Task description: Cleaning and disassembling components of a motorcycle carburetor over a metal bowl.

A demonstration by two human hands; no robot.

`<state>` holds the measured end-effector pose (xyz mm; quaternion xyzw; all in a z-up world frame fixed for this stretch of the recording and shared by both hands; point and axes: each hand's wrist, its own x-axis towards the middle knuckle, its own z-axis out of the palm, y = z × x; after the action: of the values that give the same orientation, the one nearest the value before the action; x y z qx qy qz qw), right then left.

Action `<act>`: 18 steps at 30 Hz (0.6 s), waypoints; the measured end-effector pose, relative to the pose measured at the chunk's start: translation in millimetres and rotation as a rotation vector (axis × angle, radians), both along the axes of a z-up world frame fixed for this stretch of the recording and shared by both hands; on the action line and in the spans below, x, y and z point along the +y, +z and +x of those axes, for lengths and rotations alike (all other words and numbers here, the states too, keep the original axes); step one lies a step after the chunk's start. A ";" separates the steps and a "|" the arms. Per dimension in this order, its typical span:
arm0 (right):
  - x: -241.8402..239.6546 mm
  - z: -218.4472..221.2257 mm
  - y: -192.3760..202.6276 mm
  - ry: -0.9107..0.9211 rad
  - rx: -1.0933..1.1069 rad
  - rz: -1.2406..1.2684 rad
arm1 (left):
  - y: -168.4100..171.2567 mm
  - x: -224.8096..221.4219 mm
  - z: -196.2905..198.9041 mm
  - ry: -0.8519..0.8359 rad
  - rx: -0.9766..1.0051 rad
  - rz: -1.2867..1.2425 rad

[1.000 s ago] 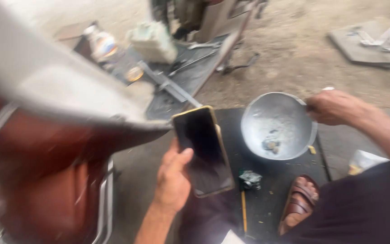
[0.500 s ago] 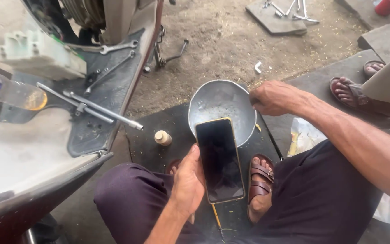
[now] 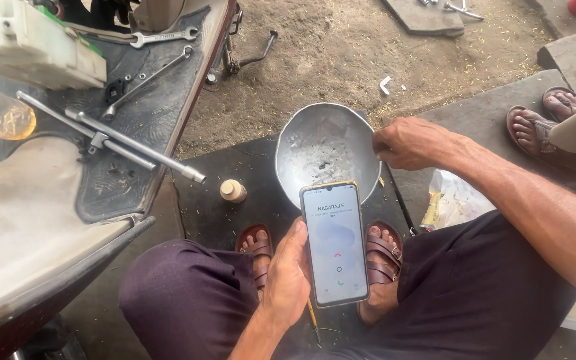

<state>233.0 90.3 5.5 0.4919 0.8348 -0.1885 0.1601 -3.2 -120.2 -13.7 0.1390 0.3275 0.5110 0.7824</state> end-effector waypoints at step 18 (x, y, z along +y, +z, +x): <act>2.9 5.4 -16.2 0.013 -0.030 -0.013 | 8.0 1.0 -1.6 -0.064 0.087 -0.008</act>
<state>238.4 93.2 -10.7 0.4881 0.8343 -0.1854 0.1769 -4.8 -119.2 -5.7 0.1683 0.3589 0.4777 0.7840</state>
